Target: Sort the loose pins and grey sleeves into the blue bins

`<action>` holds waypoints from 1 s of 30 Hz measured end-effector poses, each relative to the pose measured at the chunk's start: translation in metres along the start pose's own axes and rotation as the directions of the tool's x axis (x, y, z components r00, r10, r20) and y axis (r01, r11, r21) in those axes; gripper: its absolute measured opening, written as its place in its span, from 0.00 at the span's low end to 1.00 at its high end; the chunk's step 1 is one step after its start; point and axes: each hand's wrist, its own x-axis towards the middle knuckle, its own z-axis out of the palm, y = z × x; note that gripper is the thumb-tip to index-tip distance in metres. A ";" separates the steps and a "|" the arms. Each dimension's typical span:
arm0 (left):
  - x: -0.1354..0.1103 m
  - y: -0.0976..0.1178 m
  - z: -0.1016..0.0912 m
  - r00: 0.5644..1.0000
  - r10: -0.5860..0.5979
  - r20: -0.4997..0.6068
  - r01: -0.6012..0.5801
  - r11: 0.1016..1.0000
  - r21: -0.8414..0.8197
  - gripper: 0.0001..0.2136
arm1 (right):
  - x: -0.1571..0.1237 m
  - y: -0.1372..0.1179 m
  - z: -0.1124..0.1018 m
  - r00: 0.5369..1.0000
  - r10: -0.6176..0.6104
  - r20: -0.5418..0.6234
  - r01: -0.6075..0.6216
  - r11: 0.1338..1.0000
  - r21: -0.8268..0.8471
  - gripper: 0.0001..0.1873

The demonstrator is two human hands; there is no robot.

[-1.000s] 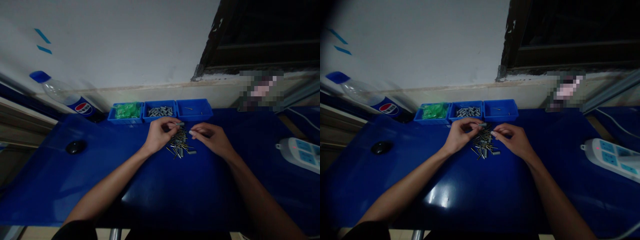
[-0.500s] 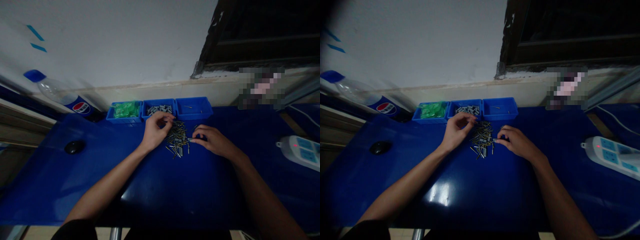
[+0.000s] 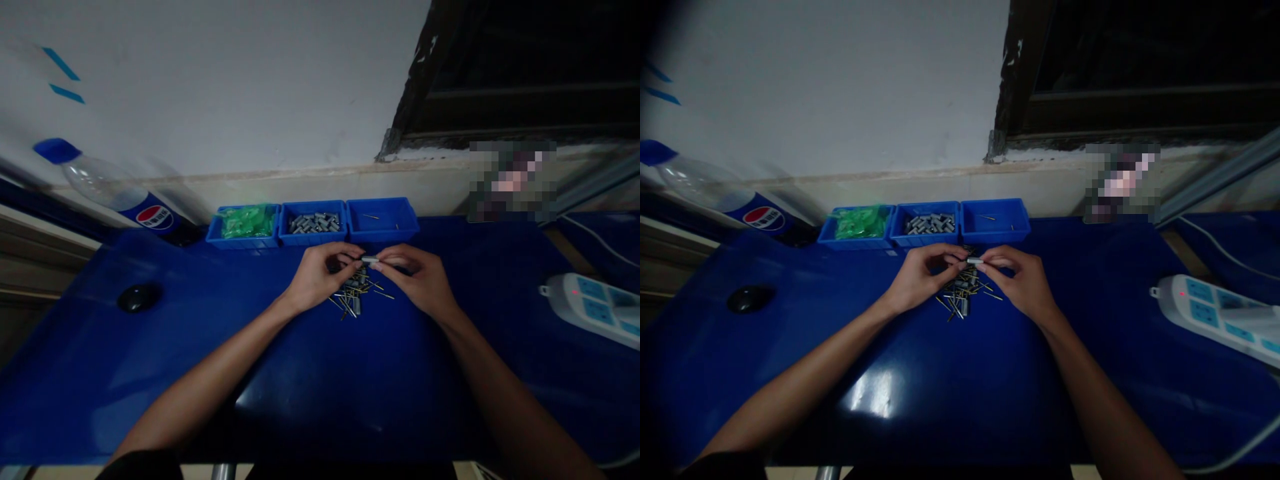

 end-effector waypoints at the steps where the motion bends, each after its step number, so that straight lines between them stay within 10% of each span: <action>1: 0.000 0.001 0.000 1.000 0.000 0.010 0.000 1.000 -0.009 0.09 | -0.001 -0.002 0.002 1.000 0.002 0.003 -0.002 0.999 0.040 0.07; 12: 0.003 0.002 -0.003 0.992 -0.128 0.012 0.127 0.960 -0.248 0.08 | -0.002 -0.001 0.006 0.999 -0.004 0.053 -0.001 0.996 0.089 0.09; 20: 0.016 -0.006 -0.025 0.882 -0.118 -0.457 0.013 0.974 -0.226 0.12 | -0.002 0.011 0.003 0.960 -0.110 0.258 0.208 0.896 -0.392 0.10; 30: 0.010 -0.002 -0.012 0.939 -0.066 -0.336 0.001 0.982 -0.190 0.07 | -0.003 0.013 0.003 0.951 -0.113 0.289 0.234 0.873 -0.427 0.15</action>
